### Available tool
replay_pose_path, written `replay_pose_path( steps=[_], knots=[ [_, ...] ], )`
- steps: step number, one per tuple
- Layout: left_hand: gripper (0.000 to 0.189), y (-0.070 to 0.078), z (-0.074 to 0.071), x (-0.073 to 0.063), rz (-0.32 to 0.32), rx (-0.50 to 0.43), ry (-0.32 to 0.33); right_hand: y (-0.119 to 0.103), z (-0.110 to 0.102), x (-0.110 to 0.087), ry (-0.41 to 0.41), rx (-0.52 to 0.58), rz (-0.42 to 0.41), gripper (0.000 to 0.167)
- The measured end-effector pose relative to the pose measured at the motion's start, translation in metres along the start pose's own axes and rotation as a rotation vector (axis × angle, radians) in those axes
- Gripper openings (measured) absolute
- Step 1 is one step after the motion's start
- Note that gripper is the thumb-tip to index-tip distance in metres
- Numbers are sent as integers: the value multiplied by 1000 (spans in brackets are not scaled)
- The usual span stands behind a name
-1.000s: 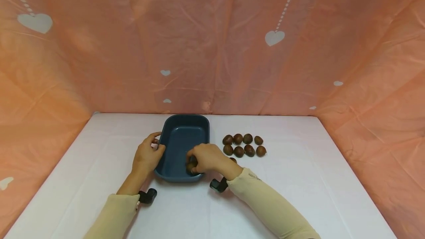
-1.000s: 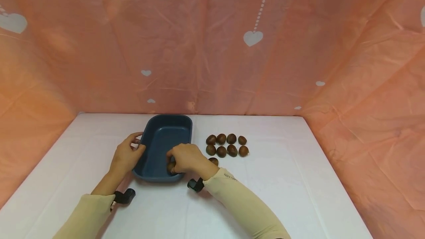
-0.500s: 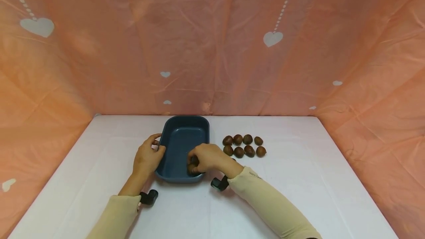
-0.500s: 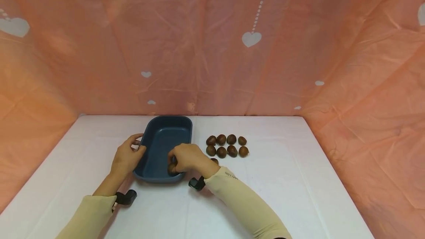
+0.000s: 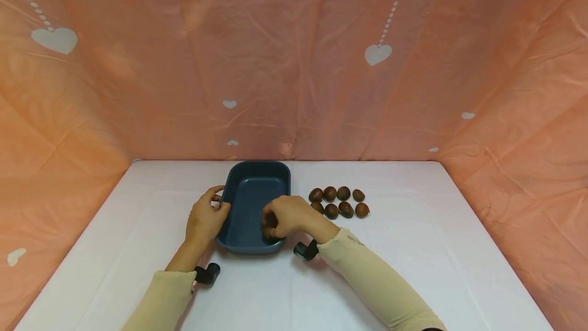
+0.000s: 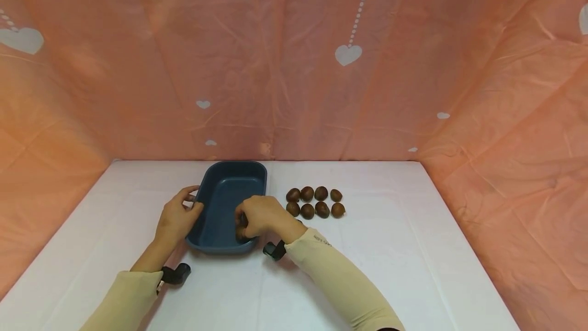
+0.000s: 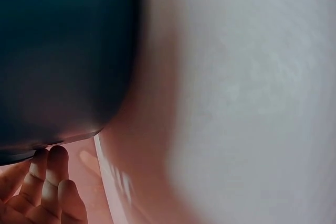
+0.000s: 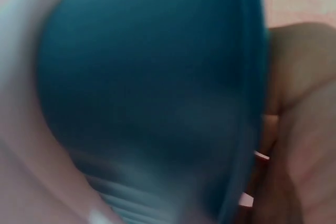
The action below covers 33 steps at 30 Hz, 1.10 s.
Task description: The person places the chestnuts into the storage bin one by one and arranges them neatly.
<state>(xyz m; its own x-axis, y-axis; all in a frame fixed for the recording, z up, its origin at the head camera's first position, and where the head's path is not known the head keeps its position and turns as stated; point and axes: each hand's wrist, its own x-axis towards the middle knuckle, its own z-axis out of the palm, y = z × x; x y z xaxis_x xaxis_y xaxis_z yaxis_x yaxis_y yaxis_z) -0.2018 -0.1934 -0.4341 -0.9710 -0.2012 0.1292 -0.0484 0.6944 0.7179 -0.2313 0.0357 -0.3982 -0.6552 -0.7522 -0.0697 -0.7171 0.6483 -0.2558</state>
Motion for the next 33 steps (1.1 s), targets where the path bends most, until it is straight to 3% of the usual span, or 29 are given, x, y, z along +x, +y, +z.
replay_pose_path(
  steps=[14,24,33],
  knots=[
    [46,-2,1,1,4,-14,-4,13,-18,-29,183,130,-64,27],
    [46,-1,2,0,-13,-26,-4,35,-26,-60,219,122,69,26],
    [45,-2,2,0,-30,-42,-6,48,-22,-83,256,87,149,22]
  ],
)
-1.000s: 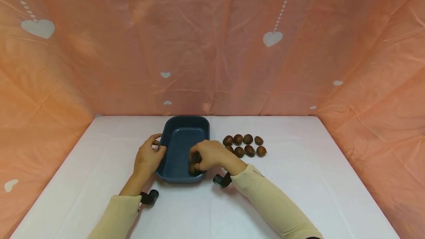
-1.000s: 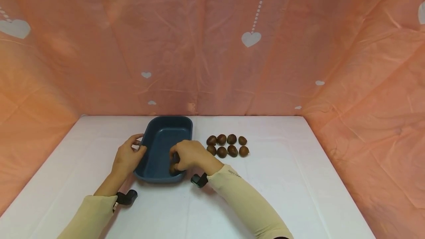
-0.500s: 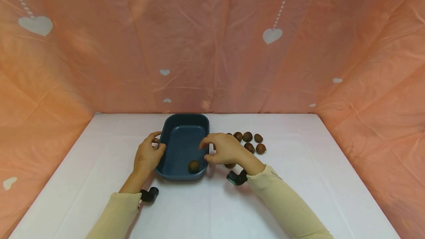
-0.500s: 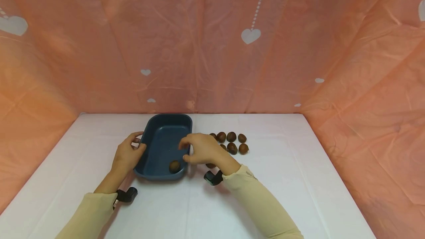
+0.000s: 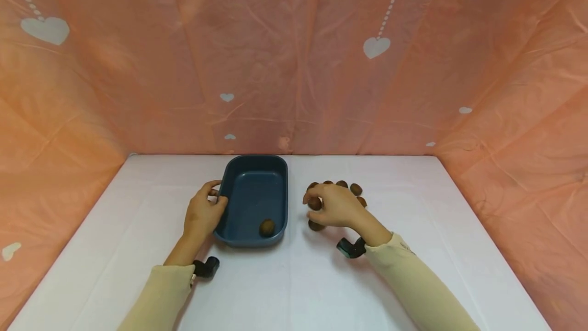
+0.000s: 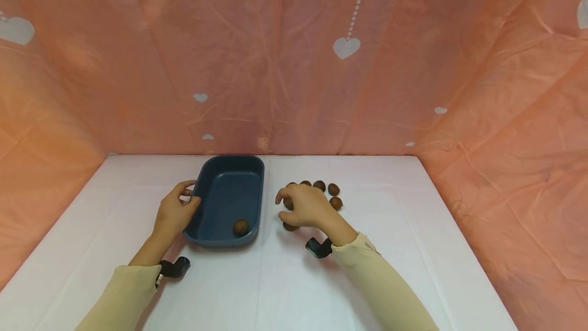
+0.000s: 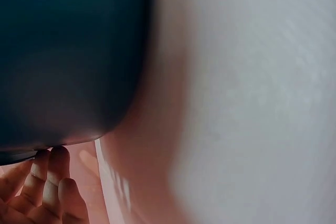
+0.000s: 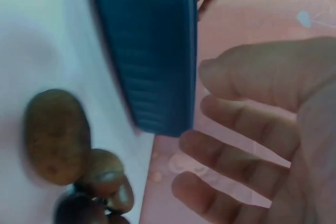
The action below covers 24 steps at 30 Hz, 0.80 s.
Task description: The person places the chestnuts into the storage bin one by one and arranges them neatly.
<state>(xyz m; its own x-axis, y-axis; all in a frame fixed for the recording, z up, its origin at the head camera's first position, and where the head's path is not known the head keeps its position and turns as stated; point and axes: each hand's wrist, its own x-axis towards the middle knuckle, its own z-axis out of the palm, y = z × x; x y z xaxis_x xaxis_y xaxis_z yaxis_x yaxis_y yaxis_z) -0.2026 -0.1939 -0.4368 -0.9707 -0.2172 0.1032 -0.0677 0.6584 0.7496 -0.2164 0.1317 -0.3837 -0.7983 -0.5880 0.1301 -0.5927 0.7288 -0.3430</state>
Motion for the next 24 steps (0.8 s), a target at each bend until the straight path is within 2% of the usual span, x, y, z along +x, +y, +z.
replay_pose_path(
  steps=[5,10,24],
  knots=[
    [46,0,0,-1,-8,6,8,6,5,-8,6,-29,24,16],
    [46,2,-1,-2,-15,8,9,9,9,-13,-8,-2,64,21],
    [46,5,-2,-3,-11,11,13,15,24,-20,8,-86,49,21]
  ],
)
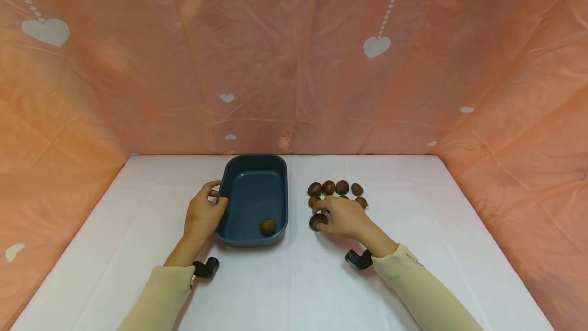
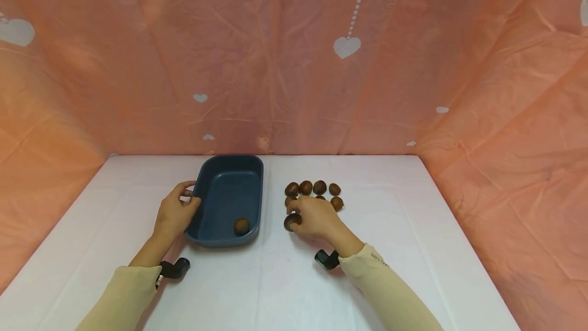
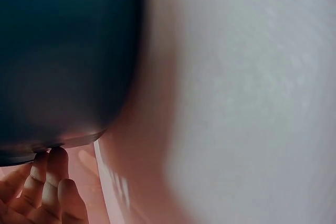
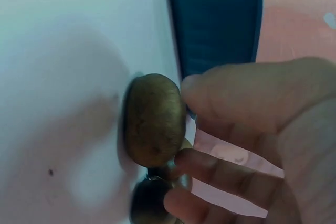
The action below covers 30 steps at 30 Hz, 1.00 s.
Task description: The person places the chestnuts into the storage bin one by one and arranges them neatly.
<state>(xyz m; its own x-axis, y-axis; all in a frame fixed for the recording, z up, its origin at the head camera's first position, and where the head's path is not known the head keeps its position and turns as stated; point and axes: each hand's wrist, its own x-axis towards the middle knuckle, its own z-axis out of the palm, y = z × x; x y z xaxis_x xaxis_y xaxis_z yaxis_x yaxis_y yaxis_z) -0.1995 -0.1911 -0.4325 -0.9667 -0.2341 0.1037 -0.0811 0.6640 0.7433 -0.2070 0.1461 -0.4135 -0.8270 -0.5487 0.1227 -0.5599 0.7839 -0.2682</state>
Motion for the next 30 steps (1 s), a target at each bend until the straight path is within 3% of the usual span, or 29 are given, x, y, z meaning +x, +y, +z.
replay_pose_path(
  steps=[8,30],
  knots=[
    [47,-1,0,0,-4,7,-12,1,7,-2,6,-50,-35,26],
    [47,-4,1,3,2,6,-11,1,14,2,-44,-30,4,28]
  ],
)
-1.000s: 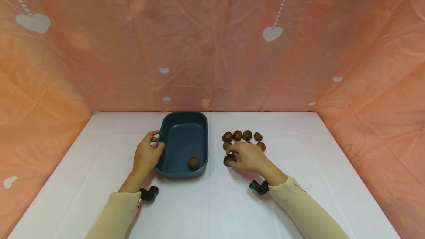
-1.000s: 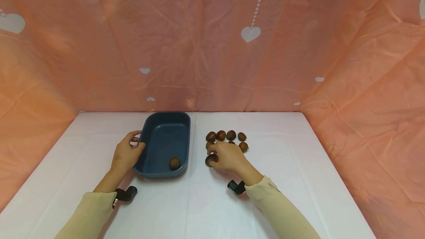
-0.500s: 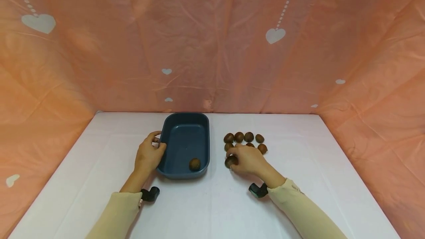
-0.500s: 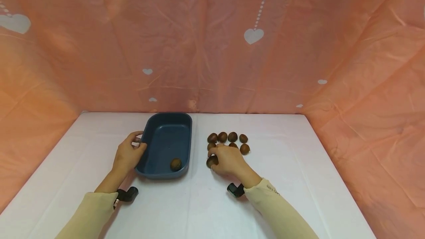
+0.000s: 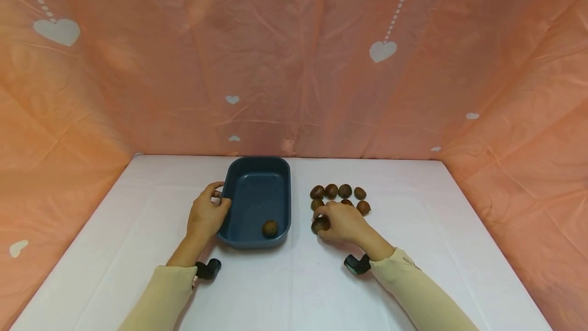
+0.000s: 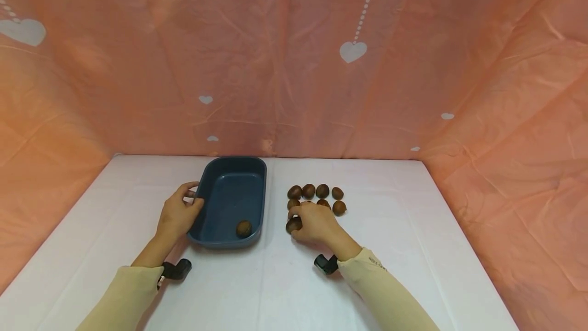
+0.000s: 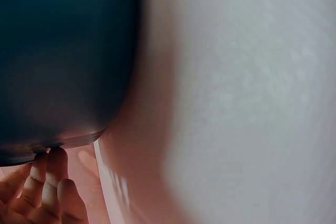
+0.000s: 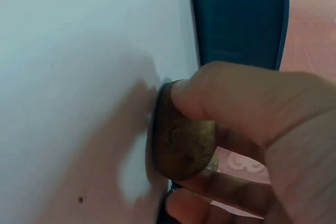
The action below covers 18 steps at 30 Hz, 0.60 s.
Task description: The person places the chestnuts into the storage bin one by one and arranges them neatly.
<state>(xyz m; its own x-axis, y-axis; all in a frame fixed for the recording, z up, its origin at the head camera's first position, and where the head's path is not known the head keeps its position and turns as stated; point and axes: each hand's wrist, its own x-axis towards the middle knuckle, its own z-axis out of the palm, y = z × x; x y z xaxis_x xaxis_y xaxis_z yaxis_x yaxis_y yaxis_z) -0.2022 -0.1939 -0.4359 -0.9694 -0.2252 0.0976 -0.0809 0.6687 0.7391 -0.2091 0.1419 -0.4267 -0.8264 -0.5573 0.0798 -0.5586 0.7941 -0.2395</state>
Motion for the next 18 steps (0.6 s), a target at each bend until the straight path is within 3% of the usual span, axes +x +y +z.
replay_pose_path(
  steps=[8,18],
  knots=[
    [46,0,0,0,-5,-2,-3,0,1,0,13,39,6,30],
    [46,0,0,0,1,-6,3,-4,-12,12,112,112,-34,27]
  ],
)
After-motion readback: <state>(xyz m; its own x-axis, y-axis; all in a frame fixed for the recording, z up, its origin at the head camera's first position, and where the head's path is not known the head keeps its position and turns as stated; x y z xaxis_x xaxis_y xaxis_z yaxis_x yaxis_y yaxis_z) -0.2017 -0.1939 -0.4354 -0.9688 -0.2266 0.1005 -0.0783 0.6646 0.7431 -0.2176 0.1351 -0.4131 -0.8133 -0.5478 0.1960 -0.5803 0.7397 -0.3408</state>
